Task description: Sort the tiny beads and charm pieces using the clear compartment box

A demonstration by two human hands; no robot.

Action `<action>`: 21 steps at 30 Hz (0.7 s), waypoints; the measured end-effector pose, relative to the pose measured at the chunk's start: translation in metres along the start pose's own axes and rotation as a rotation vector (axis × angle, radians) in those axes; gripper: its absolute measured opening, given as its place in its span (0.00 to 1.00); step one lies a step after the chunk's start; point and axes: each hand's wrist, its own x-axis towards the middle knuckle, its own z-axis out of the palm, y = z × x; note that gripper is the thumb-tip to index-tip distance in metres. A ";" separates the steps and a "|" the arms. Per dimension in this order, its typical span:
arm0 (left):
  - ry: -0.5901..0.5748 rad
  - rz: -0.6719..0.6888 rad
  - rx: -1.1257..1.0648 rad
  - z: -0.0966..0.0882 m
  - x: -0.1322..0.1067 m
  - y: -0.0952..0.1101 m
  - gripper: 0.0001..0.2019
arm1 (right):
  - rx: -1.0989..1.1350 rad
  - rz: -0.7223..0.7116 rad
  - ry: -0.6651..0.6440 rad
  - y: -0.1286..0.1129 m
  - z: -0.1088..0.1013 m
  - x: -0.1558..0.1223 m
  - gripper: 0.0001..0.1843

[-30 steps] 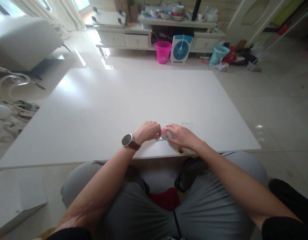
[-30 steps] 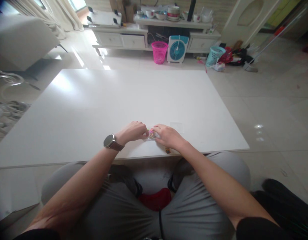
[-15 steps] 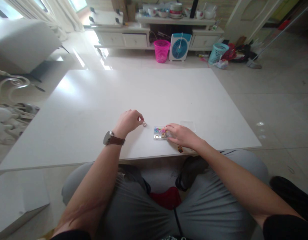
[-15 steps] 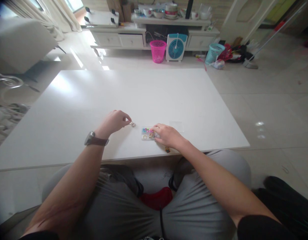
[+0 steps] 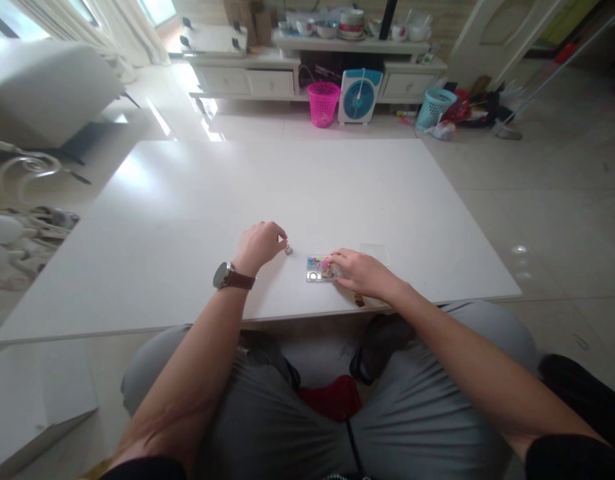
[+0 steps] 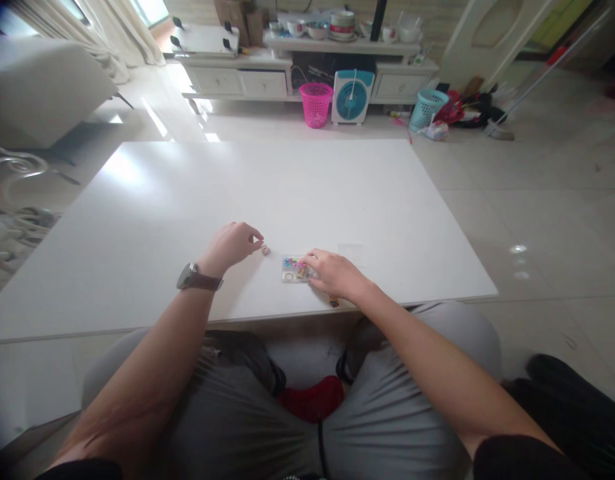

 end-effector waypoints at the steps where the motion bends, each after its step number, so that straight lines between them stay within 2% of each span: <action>1: 0.007 0.006 -0.011 -0.003 -0.002 0.002 0.14 | -0.005 0.002 0.000 0.000 0.000 0.000 0.22; 5: 0.003 0.127 -0.114 -0.010 -0.012 0.018 0.12 | -0.028 0.015 -0.007 -0.001 0.001 0.002 0.22; 11: -0.226 0.411 -0.130 0.004 -0.029 0.041 0.12 | -0.043 0.014 0.002 -0.003 0.001 0.003 0.20; 17: -0.271 0.406 -0.016 0.018 -0.033 0.043 0.16 | -0.067 0.007 0.002 -0.004 0.000 0.002 0.20; 21: -0.266 0.402 0.026 0.018 -0.034 0.045 0.12 | -0.067 0.008 -0.003 -0.005 0.000 0.003 0.20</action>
